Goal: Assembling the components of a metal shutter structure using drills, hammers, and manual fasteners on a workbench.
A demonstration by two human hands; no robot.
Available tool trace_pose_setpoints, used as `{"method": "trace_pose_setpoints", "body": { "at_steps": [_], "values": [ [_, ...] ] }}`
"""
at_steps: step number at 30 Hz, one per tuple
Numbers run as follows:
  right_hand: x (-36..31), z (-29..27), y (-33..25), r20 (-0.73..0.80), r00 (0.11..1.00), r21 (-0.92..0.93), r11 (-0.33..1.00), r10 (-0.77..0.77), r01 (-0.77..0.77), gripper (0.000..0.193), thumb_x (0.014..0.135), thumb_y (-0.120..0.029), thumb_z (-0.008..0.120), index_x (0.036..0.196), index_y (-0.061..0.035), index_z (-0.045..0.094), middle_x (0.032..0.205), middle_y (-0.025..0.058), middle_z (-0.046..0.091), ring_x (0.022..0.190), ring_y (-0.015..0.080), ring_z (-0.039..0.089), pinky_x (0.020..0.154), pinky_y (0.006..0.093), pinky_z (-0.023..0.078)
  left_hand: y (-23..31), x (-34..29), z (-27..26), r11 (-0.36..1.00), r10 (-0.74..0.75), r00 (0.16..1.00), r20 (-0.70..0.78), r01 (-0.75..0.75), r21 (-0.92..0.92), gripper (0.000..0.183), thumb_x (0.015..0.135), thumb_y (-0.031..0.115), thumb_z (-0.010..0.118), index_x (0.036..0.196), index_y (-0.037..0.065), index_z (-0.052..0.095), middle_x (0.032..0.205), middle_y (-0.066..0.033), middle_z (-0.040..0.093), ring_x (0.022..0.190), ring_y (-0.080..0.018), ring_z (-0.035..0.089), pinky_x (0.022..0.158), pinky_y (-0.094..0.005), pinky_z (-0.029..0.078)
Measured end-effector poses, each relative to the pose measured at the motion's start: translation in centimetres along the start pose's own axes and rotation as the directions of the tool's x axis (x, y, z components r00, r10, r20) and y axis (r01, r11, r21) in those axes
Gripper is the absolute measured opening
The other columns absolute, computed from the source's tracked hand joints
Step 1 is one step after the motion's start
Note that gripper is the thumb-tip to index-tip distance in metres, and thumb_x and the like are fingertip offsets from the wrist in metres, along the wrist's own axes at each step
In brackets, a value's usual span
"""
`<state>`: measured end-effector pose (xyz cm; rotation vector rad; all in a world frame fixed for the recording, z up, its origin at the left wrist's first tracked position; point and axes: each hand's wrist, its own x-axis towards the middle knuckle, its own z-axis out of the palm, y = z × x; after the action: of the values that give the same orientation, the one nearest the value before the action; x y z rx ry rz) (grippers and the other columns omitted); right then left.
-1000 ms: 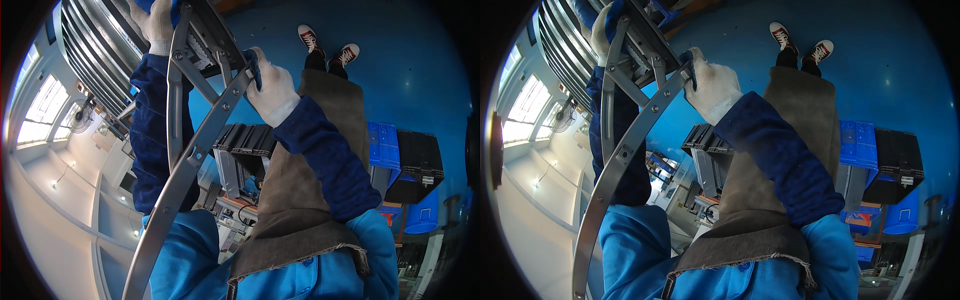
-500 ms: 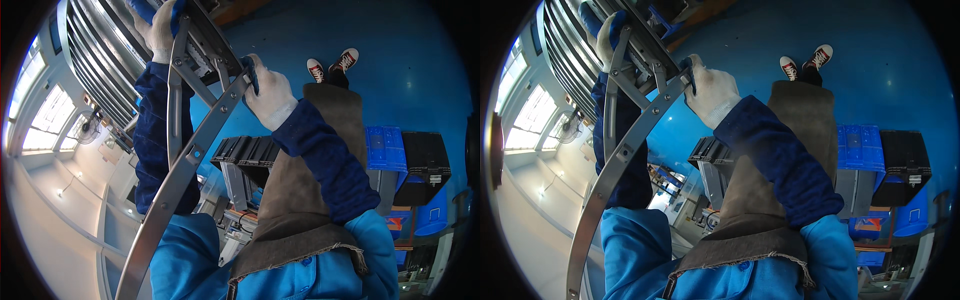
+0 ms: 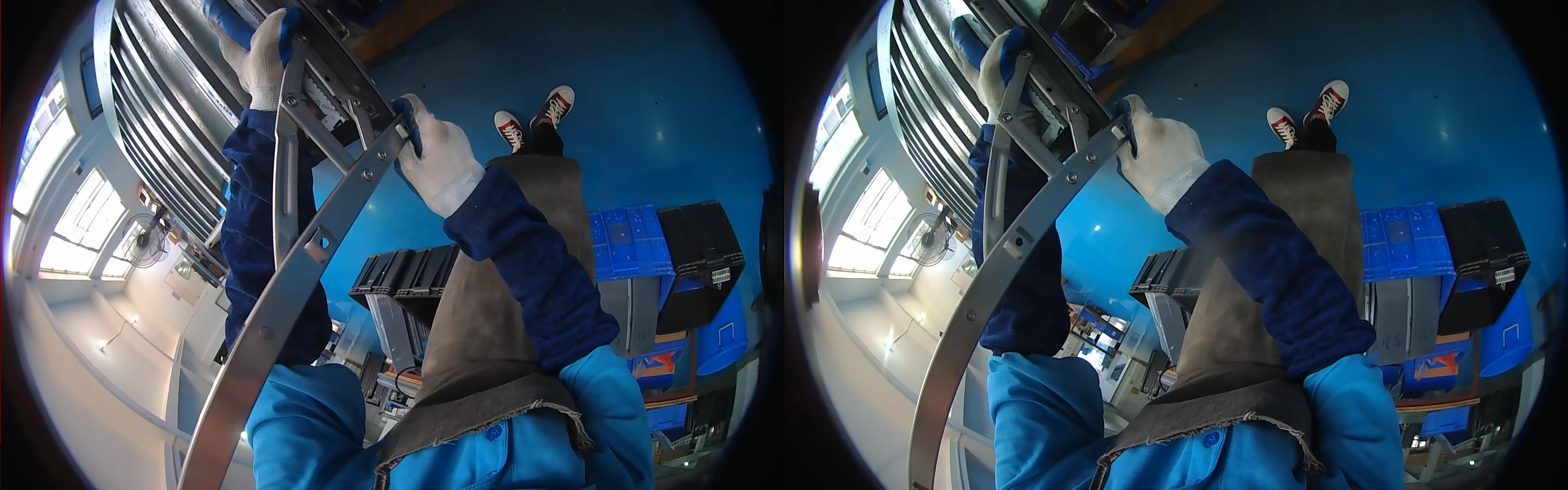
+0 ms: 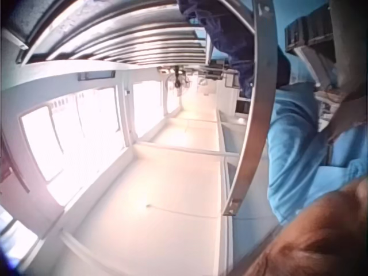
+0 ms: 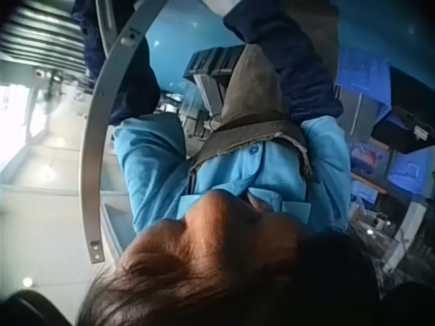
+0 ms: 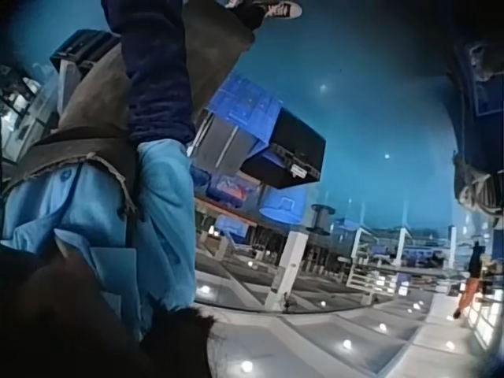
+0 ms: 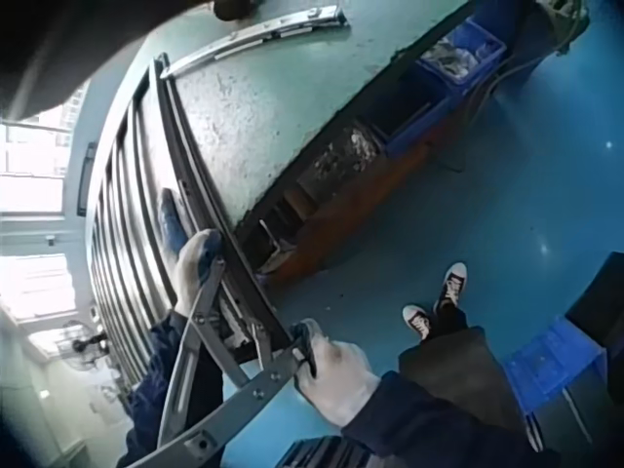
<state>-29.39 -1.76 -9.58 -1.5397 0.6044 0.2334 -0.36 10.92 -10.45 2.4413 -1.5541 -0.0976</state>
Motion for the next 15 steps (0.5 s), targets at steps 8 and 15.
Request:
{"method": "trace_pose_setpoints", "body": {
  "at_steps": [8, 15],
  "values": [
    [0.2, -0.9, 0.0, 0.071, 0.997, 0.033, 0.999, 0.001, -0.004, 0.049, 0.083, -0.009, 0.059, 0.128, -0.001, 0.043, 0.089, 0.0244, 0.064, 0.088, 0.0424, 0.062, 0.075, 0.0462, 0.051, 1.8, -0.5, 0.1, 0.99, -0.103, 0.994, -0.021, 0.1, -0.098, 0.039, 0.082, 0.026, 0.069, 0.113, 0.004, 0.064, 0.111, -0.0113, 0.067, 0.105, -0.0267, 0.063, 0.095, -0.0351, 0.044],
    [2.0, -8.5, -0.4, 0.339, 0.94, 0.308, 0.949, -0.038, -0.073, 0.051, 0.086, -0.02, 0.062, 0.133, -0.0039, 0.048, 0.107, 0.0128, 0.066, 0.095, 0.023, 0.065, 0.088, 0.0345, 0.049, 3.5, -1.0, 0.1, 0.965, -0.183, 0.98, -0.083, 0.163, -0.206, 0.041, 0.083, 0.028, 0.069, 0.117, 0.006, 0.063, 0.114, -0.0106, 0.066, 0.108, -0.0268, 0.062, 0.098, -0.0362, 0.042]
  ]
}}
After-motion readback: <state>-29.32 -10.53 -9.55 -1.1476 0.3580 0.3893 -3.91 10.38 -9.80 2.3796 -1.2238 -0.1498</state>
